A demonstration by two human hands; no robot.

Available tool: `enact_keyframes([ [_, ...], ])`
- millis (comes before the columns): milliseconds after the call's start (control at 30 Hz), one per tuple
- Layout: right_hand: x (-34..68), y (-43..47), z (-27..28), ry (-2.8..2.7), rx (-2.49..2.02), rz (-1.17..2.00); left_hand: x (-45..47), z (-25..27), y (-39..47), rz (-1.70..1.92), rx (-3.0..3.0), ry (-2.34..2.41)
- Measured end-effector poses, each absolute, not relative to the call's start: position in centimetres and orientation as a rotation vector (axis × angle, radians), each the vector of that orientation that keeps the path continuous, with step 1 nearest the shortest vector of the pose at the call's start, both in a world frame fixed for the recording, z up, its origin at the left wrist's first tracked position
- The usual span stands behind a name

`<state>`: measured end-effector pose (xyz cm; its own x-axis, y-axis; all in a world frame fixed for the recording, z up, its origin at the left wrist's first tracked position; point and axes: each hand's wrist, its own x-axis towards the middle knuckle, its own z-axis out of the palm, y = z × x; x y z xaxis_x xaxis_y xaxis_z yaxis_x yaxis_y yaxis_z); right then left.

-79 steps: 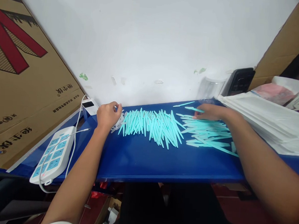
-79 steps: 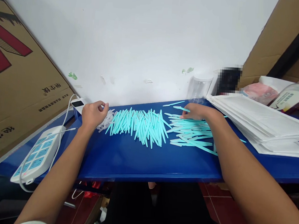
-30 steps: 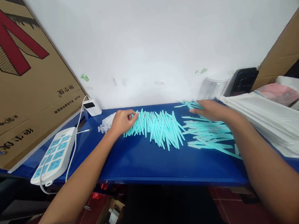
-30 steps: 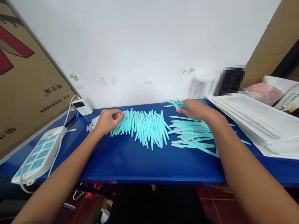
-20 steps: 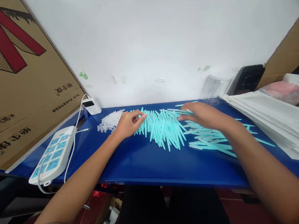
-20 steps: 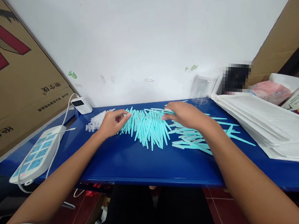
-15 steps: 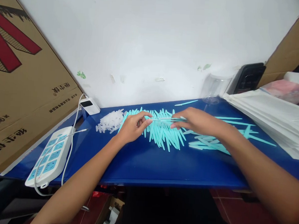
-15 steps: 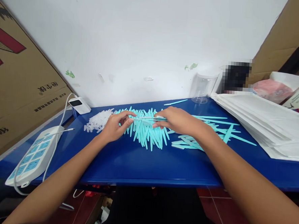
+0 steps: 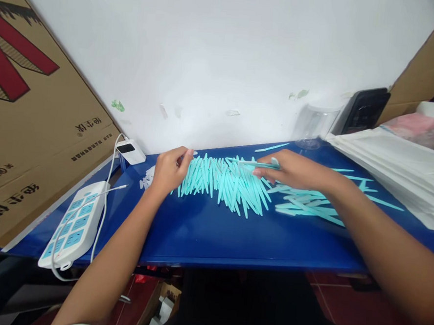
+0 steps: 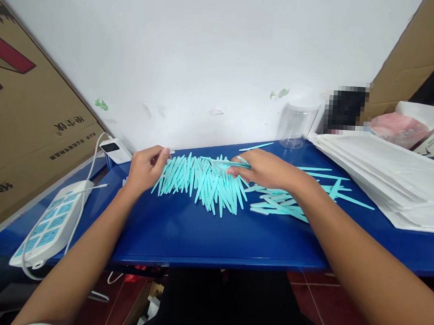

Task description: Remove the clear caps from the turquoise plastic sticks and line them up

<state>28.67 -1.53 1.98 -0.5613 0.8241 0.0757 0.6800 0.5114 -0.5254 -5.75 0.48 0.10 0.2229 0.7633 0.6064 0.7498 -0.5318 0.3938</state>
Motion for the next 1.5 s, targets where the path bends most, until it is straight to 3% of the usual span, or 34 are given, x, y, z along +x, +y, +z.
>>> enact_keyframes([
  [333,26.6,-1.4,0.4,-2.297,-1.126,0.725,-0.7,-2.5,-1.0,0.808,1.392,0.830],
  [533,25.9,-2.0,0.4,-2.244,-1.117,0.832,-0.6,-2.2,-1.3,0.673,1.167,0.703],
  [1033,25.4,-2.5,0.3,-2.273,-1.025,1.064,0.0,-2.5,-2.0,0.891,1.826,0.898],
  [1167,25.7,-2.4,0.8,-2.278,-1.016,1.040,-0.3,-2.2,-1.5,0.893,1.762,0.900],
  [1367,27.1,-1.8,1.3,-2.220,-1.191,0.963,-3.8,-0.7,0.7,1.257,1.281,1.006],
  [1500,26.8,-1.8,1.2,-2.279,-1.241,0.992,-4.9,0.2,1.1,1.168,1.053,0.909],
])
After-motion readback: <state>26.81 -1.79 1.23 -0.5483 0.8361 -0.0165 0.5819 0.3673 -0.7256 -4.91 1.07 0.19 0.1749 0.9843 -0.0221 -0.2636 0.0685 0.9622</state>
